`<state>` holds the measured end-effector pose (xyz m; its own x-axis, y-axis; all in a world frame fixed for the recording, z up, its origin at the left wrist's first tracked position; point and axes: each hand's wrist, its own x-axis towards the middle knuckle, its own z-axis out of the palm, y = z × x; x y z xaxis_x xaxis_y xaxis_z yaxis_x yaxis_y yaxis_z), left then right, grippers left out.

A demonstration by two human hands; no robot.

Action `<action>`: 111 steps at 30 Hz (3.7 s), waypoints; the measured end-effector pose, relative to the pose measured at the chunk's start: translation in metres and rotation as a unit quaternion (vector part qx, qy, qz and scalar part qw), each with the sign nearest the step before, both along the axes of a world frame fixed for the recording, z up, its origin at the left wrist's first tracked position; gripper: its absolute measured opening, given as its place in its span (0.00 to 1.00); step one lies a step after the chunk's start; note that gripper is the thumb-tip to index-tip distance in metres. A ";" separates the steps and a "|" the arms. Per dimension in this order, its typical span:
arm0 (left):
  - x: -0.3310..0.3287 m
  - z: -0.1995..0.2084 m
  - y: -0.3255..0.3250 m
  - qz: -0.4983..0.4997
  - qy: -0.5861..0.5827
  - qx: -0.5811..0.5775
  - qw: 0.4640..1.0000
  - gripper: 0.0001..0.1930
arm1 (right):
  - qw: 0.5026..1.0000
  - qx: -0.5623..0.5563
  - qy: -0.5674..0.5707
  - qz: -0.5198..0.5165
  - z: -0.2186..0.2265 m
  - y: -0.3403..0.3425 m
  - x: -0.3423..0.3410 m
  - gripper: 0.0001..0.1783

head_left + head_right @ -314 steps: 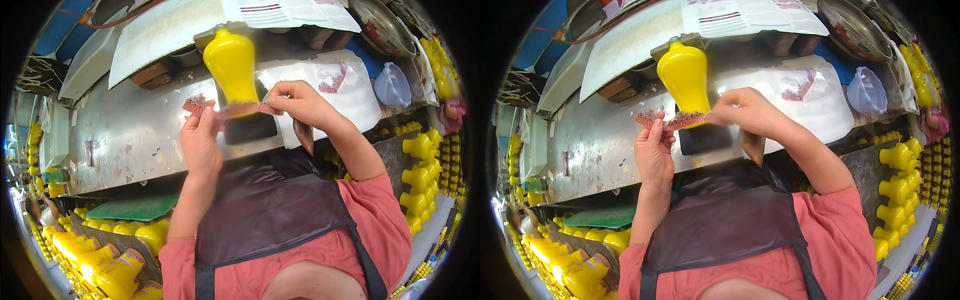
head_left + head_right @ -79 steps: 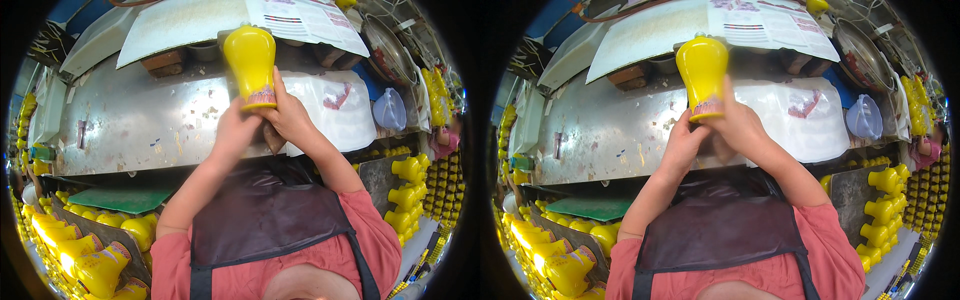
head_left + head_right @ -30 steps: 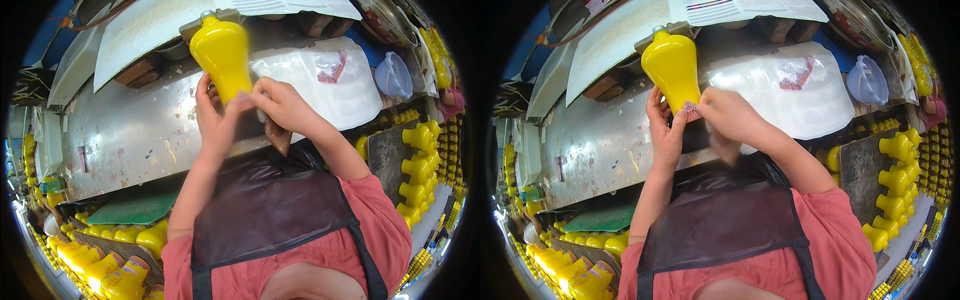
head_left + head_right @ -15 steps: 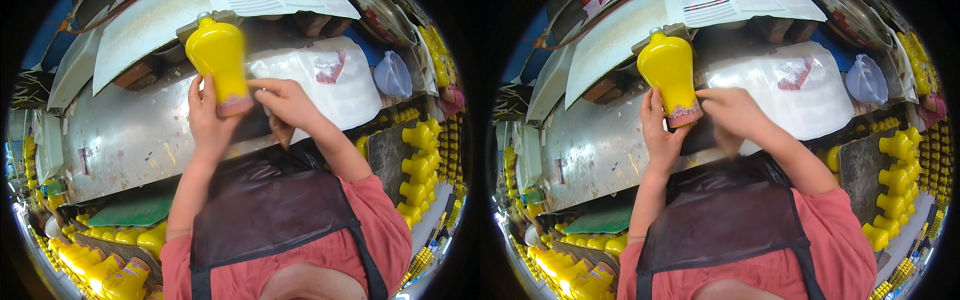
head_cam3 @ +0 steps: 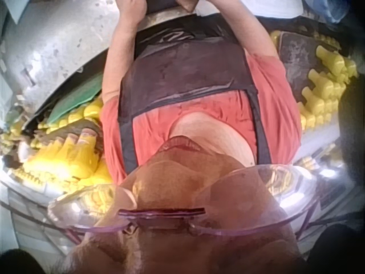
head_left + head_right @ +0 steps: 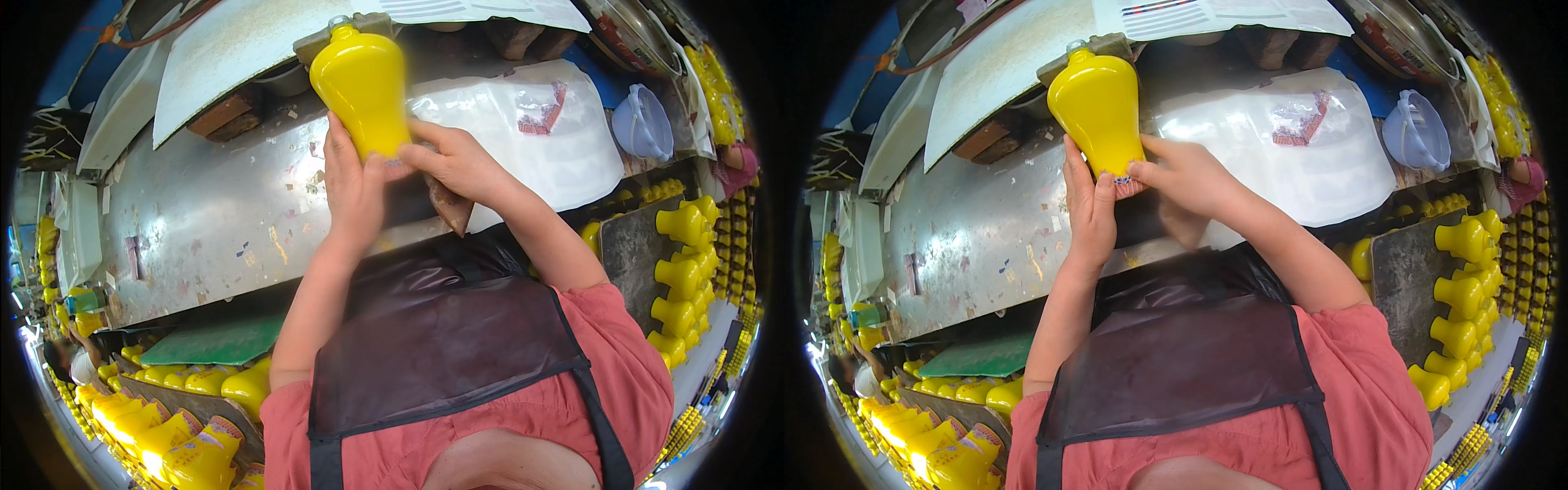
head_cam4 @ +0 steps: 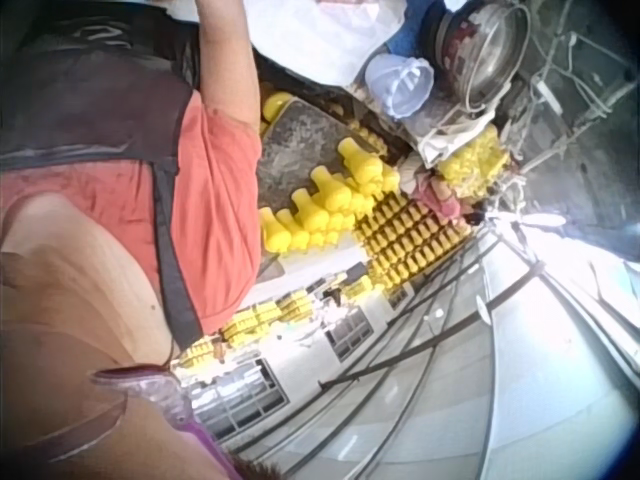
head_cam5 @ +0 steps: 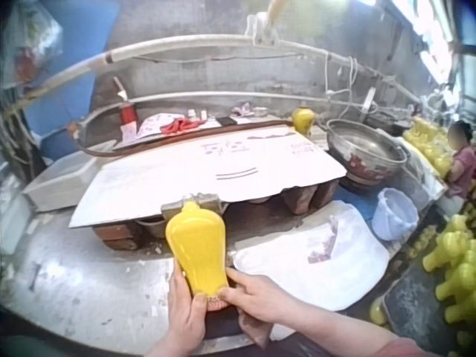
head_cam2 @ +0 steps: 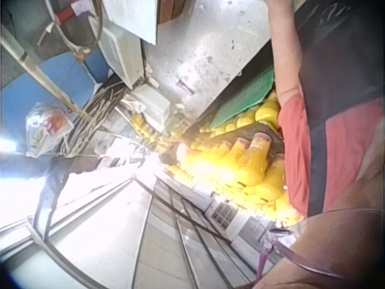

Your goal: The person applies a paper label to a yellow plastic bottle, smoothing it with a tool and rubbing by hand to remove bubbles. The person then places the labeled bottle on a tray with other similar bottles.

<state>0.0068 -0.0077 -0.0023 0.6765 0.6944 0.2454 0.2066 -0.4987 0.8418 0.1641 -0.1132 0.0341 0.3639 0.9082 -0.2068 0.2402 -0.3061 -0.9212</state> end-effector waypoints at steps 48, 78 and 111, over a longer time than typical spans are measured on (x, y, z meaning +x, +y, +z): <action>0.006 -0.003 -0.003 0.037 0.006 0.034 0.999 0.39 | 0.996 0.030 -0.083 0.008 -0.001 0.002 -0.006 0.25; 0.000 0.005 -0.008 -0.016 -0.124 -0.188 0.974 0.47 | 0.832 0.247 -0.487 0.097 0.048 0.007 -0.003 0.14; -0.003 0.003 0.003 -0.019 -0.073 -0.101 0.992 0.44 | 0.925 0.198 -0.311 -0.096 0.015 -0.007 0.007 0.13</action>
